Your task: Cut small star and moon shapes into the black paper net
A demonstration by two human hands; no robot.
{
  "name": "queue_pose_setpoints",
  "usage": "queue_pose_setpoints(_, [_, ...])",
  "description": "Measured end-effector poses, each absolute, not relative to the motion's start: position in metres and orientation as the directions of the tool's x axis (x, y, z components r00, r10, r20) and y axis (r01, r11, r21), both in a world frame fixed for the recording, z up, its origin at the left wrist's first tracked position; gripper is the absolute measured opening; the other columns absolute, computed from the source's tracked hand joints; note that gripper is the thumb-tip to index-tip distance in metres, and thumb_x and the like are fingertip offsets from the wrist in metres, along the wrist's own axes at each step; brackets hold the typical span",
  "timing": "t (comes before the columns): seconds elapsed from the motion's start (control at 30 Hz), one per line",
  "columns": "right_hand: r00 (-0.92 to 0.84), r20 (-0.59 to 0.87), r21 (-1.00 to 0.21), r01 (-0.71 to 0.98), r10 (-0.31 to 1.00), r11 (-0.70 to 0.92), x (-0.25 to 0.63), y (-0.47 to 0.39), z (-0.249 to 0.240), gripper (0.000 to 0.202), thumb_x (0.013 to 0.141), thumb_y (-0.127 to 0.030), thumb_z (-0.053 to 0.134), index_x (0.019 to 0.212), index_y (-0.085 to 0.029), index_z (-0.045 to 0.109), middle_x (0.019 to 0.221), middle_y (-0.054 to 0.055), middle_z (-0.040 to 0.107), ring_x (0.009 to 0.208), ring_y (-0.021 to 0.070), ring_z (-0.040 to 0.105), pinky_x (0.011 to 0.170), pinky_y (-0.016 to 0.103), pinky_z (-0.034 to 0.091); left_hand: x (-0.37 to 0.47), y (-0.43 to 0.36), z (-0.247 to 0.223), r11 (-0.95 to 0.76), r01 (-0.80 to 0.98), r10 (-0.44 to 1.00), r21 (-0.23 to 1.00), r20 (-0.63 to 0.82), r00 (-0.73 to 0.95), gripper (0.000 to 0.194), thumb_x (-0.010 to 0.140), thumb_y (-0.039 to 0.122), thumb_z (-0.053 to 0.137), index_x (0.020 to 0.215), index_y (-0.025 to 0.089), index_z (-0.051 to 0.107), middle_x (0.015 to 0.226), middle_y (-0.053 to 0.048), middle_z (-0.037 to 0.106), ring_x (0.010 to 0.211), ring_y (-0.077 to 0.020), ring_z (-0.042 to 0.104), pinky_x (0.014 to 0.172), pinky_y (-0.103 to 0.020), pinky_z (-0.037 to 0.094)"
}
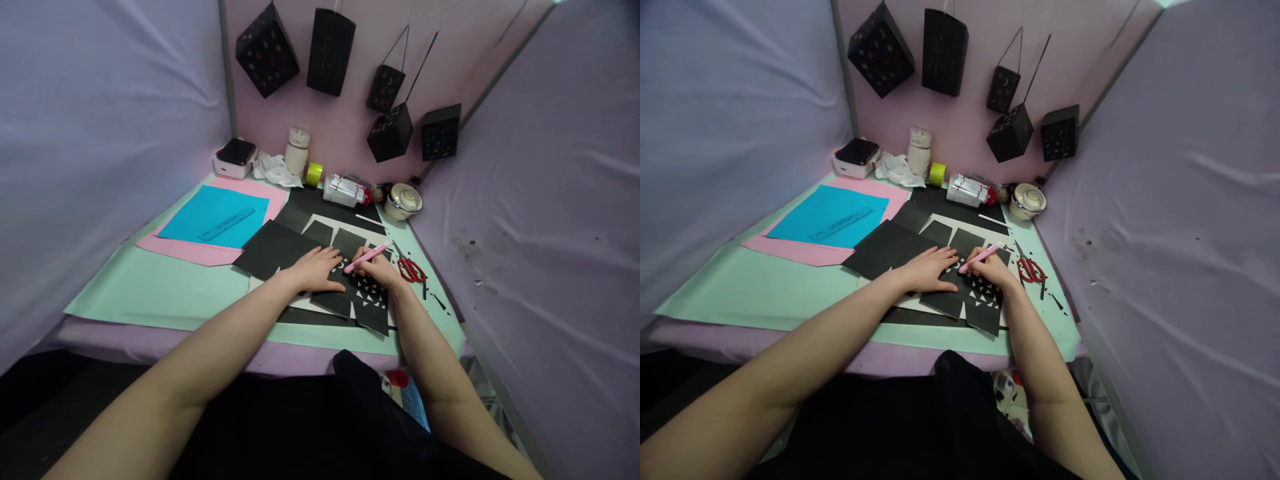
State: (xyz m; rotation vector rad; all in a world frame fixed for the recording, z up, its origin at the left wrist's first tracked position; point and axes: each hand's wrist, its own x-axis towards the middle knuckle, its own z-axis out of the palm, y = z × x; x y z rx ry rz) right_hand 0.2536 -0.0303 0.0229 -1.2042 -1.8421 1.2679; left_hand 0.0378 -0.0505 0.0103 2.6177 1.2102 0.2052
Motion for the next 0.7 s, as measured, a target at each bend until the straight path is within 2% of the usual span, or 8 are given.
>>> queue_pose_setpoints(0.43, [-0.407,-0.032,-0.917,0.376,0.913,0.136,0.2522,-0.0315,0.0249,0.005,0.068,-0.020,0.059,0.072,-0.019,0.056,0.054,-0.005,0.057,0.048,0.0102,0.047,0.048,0.022,0.033,0.0377,-0.0514,0.0116,-0.620,0.733,0.767,0.281,0.019,0.642,0.087,0.079,0.072,0.051,0.146,0.016,0.039,0.157,-0.014,0.029,0.147,-0.0259,0.020,0.118,-0.041,0.013])
queue_pose_setpoints(0.7, [-0.406,0.005,-0.913,0.372,0.914,0.170,0.2483,-0.0298,0.0190,0.007,0.068,-0.018,0.057,0.074,-0.020,0.055,0.059,-0.003,0.063,0.050,0.0107,0.050,0.049,0.023,0.037,0.0382,-0.0517,0.0129,-0.620,0.733,0.766,0.281,0.014,0.643,0.086,0.080,0.071,0.051,0.146,0.016,0.039,0.158,-0.014,0.028,0.147,-0.0261,0.020,0.118,-0.041,0.013])
